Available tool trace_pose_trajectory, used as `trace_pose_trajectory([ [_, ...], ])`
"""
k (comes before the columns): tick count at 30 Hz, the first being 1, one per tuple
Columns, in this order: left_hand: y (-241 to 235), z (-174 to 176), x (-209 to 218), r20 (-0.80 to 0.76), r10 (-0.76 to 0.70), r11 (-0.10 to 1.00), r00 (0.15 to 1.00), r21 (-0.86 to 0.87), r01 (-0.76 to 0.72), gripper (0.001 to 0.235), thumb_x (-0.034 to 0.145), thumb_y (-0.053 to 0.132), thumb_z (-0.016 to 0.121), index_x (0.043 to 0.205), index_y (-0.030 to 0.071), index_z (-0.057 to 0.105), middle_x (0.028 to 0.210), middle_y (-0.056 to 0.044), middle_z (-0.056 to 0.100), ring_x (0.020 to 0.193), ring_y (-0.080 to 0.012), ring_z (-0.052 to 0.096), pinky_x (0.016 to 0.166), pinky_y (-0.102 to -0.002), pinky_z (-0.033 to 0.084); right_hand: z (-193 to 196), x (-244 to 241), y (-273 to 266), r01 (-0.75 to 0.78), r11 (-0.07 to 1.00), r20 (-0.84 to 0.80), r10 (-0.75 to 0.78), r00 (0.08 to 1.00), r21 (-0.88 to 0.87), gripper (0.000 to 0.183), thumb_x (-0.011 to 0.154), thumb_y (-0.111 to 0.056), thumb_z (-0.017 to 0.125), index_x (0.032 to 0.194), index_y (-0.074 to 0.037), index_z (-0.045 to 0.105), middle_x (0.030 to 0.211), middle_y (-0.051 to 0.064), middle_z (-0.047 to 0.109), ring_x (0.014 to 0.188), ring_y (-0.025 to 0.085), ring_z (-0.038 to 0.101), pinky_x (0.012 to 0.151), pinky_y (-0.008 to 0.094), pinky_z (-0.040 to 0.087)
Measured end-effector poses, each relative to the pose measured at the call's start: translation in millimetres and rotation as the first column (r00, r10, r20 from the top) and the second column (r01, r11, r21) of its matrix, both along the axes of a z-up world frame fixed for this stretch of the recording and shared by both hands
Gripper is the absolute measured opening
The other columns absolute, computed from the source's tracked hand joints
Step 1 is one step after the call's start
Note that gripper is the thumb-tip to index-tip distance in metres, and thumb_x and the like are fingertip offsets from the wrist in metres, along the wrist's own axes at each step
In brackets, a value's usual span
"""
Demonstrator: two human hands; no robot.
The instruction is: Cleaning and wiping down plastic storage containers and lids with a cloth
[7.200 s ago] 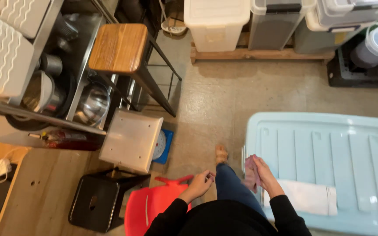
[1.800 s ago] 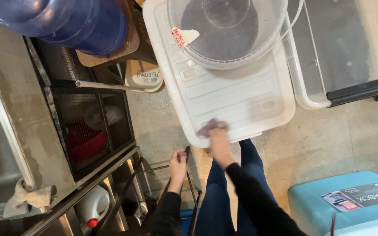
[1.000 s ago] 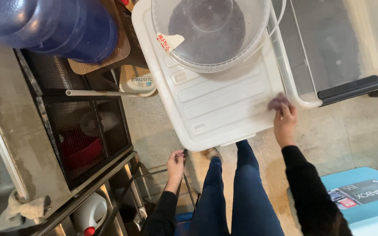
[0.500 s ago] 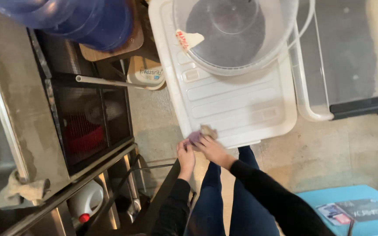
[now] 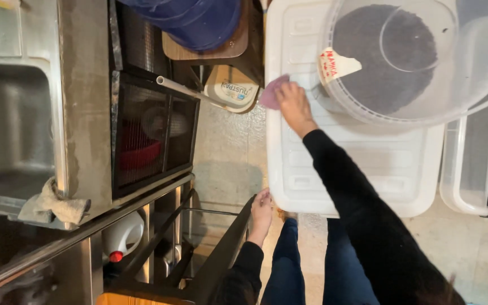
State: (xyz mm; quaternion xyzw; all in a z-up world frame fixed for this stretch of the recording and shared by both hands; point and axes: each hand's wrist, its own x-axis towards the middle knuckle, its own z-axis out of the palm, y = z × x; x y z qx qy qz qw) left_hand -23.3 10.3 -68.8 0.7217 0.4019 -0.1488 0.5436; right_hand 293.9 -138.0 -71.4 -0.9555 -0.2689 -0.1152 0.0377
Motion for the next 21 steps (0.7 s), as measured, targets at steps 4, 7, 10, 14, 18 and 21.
trace_pose_trajectory([
  [4, -4.1, -2.9, -1.3, -0.058, 0.166, 0.975, 0.984, -0.137, -0.173, 0.031, 0.102, 0.026, 0.055, 0.122, 0.014, 0.074, 0.117, -0.014, 0.075, 0.101, -0.0292, 0.073, 0.072, -0.039, 0.064, 67.1, -73.5, -16.6, -0.028, 0.983, -0.196, 0.064, 0.978, 0.181, 0.044, 0.092, -0.003, 0.062, 0.136, -0.002, 0.059, 0.129, 0.022, 0.053, 0.115, 0.04, 0.057, 0.098, 0.044, 0.047],
  [7, -6.8, -11.4, 2.0, -0.093, 0.208, 0.971, 0.974, -0.1, -0.217, 0.031, 0.1, 0.027, 0.056, 0.121, 0.015, 0.074, 0.114, -0.015, 0.075, 0.097, -0.0299, 0.074, 0.067, -0.039, 0.065, 82.4, -180.9, -29.8, -0.238, 0.96, -0.294, 0.273, 0.916, 0.149, 0.051, 0.092, -0.004, 0.057, 0.142, -0.002, 0.052, 0.133, 0.024, 0.053, 0.116, 0.041, 0.058, 0.091, 0.043, 0.051],
  [10, -9.8, -33.4, 6.0, -0.071, 0.109, 0.993, 0.992, 0.051, -0.105, 0.025, 0.095, 0.027, 0.062, 0.114, 0.02, 0.077, 0.109, -0.014, 0.074, 0.096, -0.0329, 0.074, 0.072, -0.041, 0.064, 37.5, -186.4, -47.8, -0.363, 0.924, -0.171, 0.38, 0.909, 0.123, 0.042, 0.093, -0.007, 0.055, 0.136, -0.004, 0.057, 0.119, 0.018, 0.058, 0.106, 0.036, 0.059, 0.082, 0.043, 0.051],
  [14, -9.3, -57.0, 1.9, -0.025, 0.02, 0.968, 1.0, 0.249, -0.013, 0.027, 0.091, 0.025, 0.07, 0.117, 0.025, 0.074, 0.115, -0.009, 0.064, 0.101, -0.0328, 0.071, 0.091, -0.041, 0.059, 66.2, -115.9, -38.8, -0.234, 0.962, -0.092, 0.248, 0.964, 0.142, 0.028, 0.095, -0.009, 0.058, 0.122, -0.008, 0.067, 0.111, 0.014, 0.062, 0.102, 0.031, 0.059, 0.083, 0.039, 0.049],
  [18, -46.1, 19.0, 36.8, 0.059, -0.123, 0.858, 0.991, 0.507, 0.077, 0.036, 0.087, 0.027, 0.073, 0.123, 0.026, 0.067, 0.119, -0.006, 0.051, 0.119, -0.0326, 0.057, 0.109, -0.043, 0.042, 41.0, -137.8, -81.1, -0.184, 0.972, -0.085, 0.198, 0.977, 0.149, 0.037, 0.092, -0.011, 0.06, 0.128, -0.015, 0.064, 0.115, 0.013, 0.059, 0.105, 0.033, 0.059, 0.076, 0.043, 0.05],
  [21, -75.2, 58.6, 60.8, 0.244, -0.234, 0.881, 0.941, 0.464, 0.099, 0.032, 0.087, 0.014, 0.072, 0.117, 0.021, 0.07, 0.12, -0.007, 0.051, 0.123, -0.0341, 0.055, 0.11, -0.044, 0.041, 5.4, -167.4, -205.5, 0.176, 0.809, -0.29, -0.006, 0.957, 0.561, 0.031, 0.109, -0.013, 0.051, 0.13, -0.016, 0.072, 0.116, 0.015, 0.058, 0.11, 0.038, 0.054, 0.09, 0.045, 0.047],
])
